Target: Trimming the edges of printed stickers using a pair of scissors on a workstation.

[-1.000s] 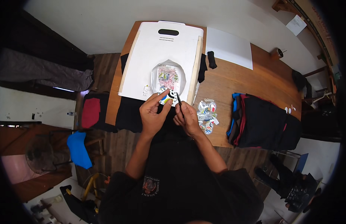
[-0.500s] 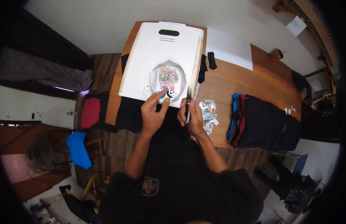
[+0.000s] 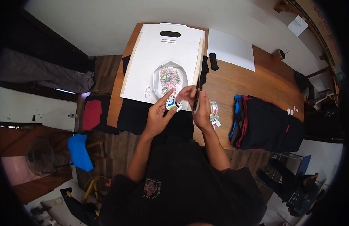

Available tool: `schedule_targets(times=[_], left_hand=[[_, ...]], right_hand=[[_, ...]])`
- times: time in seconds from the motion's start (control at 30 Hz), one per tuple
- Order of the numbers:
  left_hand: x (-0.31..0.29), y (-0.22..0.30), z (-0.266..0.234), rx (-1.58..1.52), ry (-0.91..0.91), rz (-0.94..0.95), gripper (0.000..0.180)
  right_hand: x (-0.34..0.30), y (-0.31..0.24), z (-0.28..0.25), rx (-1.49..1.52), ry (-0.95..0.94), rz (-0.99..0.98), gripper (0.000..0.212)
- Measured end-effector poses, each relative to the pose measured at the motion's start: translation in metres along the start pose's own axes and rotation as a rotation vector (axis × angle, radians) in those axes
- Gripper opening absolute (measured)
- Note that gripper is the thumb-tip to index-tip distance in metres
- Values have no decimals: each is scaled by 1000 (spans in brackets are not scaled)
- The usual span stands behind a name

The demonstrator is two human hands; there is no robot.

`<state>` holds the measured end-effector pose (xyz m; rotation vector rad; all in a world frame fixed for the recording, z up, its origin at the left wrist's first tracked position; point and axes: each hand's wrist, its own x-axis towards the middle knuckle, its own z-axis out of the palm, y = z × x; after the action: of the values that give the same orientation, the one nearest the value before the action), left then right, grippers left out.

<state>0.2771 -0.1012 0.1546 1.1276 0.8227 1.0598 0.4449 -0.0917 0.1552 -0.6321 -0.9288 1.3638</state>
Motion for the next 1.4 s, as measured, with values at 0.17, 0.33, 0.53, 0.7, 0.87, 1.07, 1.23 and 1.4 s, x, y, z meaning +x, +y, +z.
schedule_targets(times=[0.17, 0.33, 0.53, 0.7, 0.87, 1.07, 1.23, 1.4], left_hand=[[-1, -1, 0, 20, -37, -12, 65], [-1, 2, 4, 75, 115, 137, 53], [-2, 8, -3, 201, 118, 213, 37], [-2, 23, 9, 88, 212, 182, 39], [-1, 25, 11, 48, 222, 202, 41], [-3, 18, 7, 48, 222, 185, 42], [-3, 18, 7, 56, 215, 184, 42], [-3, 18, 6, 78, 216, 183, 42]], right_hand=[[-2, -1, 15, -316, 73, 101, 44], [1, -6, 8, -243, 148, -52, 38], [-22, 0, 1, -173, 5, 204, 37], [-36, 17, -2, -70, -68, 264, 39], [-45, 25, 1, -12, -83, 303, 40], [-46, 19, 8, -16, -119, 316, 41], [-46, 20, 8, 5, -109, 321, 41], [-45, 22, 8, -7, -104, 317, 41]])
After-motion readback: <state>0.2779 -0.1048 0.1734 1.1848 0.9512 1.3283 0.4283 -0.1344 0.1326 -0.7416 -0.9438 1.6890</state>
